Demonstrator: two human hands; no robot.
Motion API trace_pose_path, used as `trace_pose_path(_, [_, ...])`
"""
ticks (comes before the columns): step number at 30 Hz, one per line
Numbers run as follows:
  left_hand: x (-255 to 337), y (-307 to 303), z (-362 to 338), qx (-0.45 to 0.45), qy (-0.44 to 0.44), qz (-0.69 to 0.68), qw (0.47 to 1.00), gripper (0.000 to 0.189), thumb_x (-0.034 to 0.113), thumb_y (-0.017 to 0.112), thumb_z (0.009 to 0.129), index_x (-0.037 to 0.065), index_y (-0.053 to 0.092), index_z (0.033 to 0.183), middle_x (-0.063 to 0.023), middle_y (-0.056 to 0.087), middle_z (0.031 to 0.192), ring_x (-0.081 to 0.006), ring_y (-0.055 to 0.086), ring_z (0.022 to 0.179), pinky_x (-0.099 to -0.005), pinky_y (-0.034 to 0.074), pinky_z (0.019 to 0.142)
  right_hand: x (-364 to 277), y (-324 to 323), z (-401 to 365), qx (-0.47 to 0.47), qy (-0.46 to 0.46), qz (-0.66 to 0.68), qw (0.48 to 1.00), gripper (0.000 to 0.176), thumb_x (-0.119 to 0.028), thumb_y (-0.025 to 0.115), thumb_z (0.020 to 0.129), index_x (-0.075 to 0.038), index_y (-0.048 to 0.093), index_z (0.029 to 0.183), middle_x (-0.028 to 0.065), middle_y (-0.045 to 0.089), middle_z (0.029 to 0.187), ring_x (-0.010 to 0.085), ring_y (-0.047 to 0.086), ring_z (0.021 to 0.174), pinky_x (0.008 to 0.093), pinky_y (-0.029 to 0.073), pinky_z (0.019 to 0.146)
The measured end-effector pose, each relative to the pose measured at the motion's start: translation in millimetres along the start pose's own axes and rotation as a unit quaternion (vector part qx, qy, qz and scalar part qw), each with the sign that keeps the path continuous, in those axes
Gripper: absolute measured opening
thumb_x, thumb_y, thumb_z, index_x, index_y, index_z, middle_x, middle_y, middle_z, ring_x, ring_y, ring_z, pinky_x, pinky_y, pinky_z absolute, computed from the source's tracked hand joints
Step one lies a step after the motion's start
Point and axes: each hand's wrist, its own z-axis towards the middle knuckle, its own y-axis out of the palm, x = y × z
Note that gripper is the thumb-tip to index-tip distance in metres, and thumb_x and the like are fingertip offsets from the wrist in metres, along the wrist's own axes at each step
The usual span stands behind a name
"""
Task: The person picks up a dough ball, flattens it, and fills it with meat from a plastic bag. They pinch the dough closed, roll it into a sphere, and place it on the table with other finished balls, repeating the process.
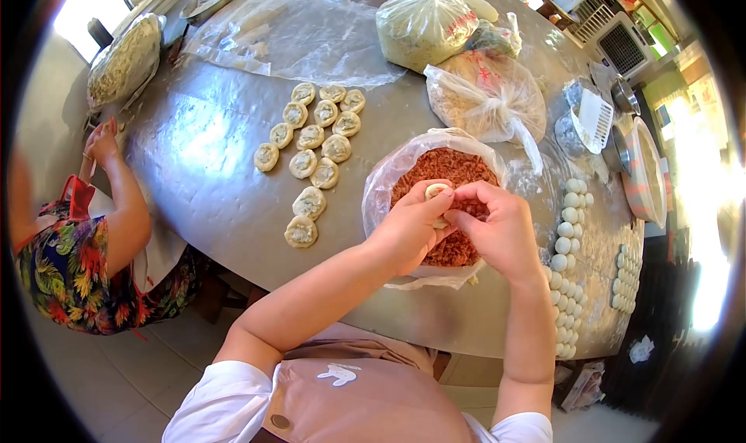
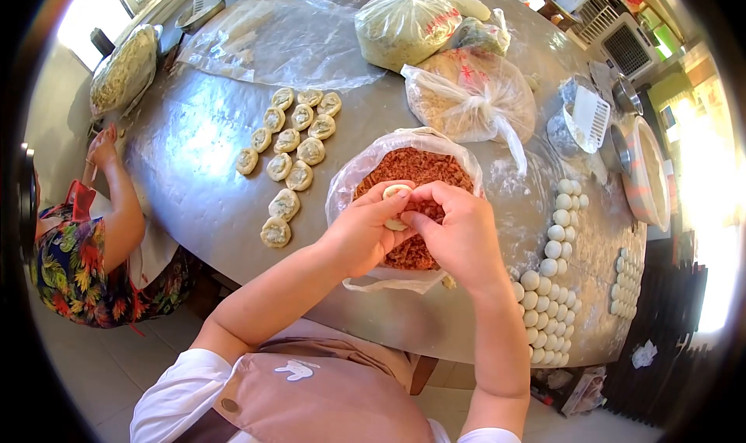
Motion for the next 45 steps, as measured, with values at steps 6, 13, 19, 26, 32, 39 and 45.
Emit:
trace_pose_path(6, [-1, -3, 1, -0.033, 0.011, 0.015, 0.999, 0.017, 0.014, 0.05, 0.099, 0.009, 0.051, 0.116, -0.0007, 0.055, 0.107, -0.0106, 0.056, 0.097, -0.031, 0.048, 0.089, -1, 9, -1, 0.048, 0.025, 0.041, 0.998, 0.015, 0.0, 0.072, 0.078, 0.0, 0.062, 0.089, 0.0054, 0.068, 0.083, 0.0081, 0.06, 0.073, 0.0244, 0.05, 0.067])
trace_pose_path(13, [18, -8, -4, -0.027, 0.007, -0.023, 0.999, 0.023, 0.014, 0.05, 0.098, 0.007, 0.048, 0.12, -0.005, 0.053, 0.11, -0.0165, 0.057, 0.102, -0.0357, 0.049, 0.094, 14, 1, -4, 0.096, 0.006, 0.033, 0.995, 0.02, -0.007, 0.074, 0.08, 0.0, 0.063, 0.096, 0.0089, 0.068, 0.093, 0.0132, 0.063, 0.086, 0.0285, 0.051, 0.078])
trace_pose_path(19, [35, -2, -21, -0.079, -0.034, -0.059, 0.995, 0.032, 0.016, 0.043, 0.1, 0.0, 0.047, 0.128, -0.0133, 0.054, 0.125, -0.0271, 0.056, 0.113, -0.0417, 0.048, 0.099, 30, -1, -5, 0.041, -0.141, -0.096, 0.985, 0.053, -0.037, 0.065, 0.088, -0.001, 0.054, 0.125, 0.0204, 0.049, 0.135, 0.0405, 0.036, 0.133, 0.0468, 0.029, 0.109])
trace_pose_path(26, [19, -9, -17, -0.151, -0.07, -0.048, 0.985, 0.034, 0.022, 0.041, 0.101, 0.005, 0.046, 0.13, -0.0118, 0.056, 0.122, -0.0186, 0.059, 0.096, -0.0393, 0.05, 0.089, 35, 27, -13, 0.101, -0.228, -0.254, 0.935, 0.075, -0.059, 0.051, 0.088, 0.0, 0.043, 0.134, 0.0174, 0.05, 0.135, 0.0468, 0.03, 0.134, 0.0518, 0.026, 0.108])
trace_pose_path(32, [0, -27, -9, -0.252, -0.054, -0.1, 0.961, 0.028, 0.02, 0.045, 0.101, 0.01, 0.048, 0.126, -0.0023, 0.058, 0.108, -0.0138, 0.058, 0.087, -0.0343, 0.052, 0.075, 32, 43, -12, 0.165, -0.239, -0.164, 0.943, 0.074, -0.067, 0.039, 0.088, -0.001, 0.05, 0.121, 0.0158, 0.054, 0.13, 0.0472, 0.035, 0.132, 0.0518, 0.028, 0.106])
trace_pose_path(39, [1, -2, -22, -0.076, -0.02, 0.03, 0.996, 0.029, 0.01, 0.047, 0.099, 0.011, 0.047, 0.128, -0.0019, 0.059, 0.105, -0.0124, 0.06, 0.092, -0.0306, 0.052, 0.073, 26, 54, -17, 0.176, -0.238, -0.153, 0.943, 0.067, -0.062, 0.03, 0.094, -0.002, 0.051, 0.113, 0.0188, 0.056, 0.126, 0.0475, 0.033, 0.134, 0.0513, 0.023, 0.109])
trace_pose_path(45, [6, -18, -17, -0.208, -0.066, -0.041, 0.975, 0.032, 0.013, 0.042, 0.1, 0.009, 0.043, 0.132, -0.0057, 0.055, 0.122, -0.0152, 0.057, 0.105, -0.0335, 0.049, 0.087, 34, 47, -18, 0.165, -0.251, -0.18, 0.937, 0.066, -0.061, 0.03, 0.094, -0.003, 0.052, 0.115, 0.0142, 0.059, 0.124, 0.0454, 0.034, 0.134, 0.0507, 0.02, 0.109])
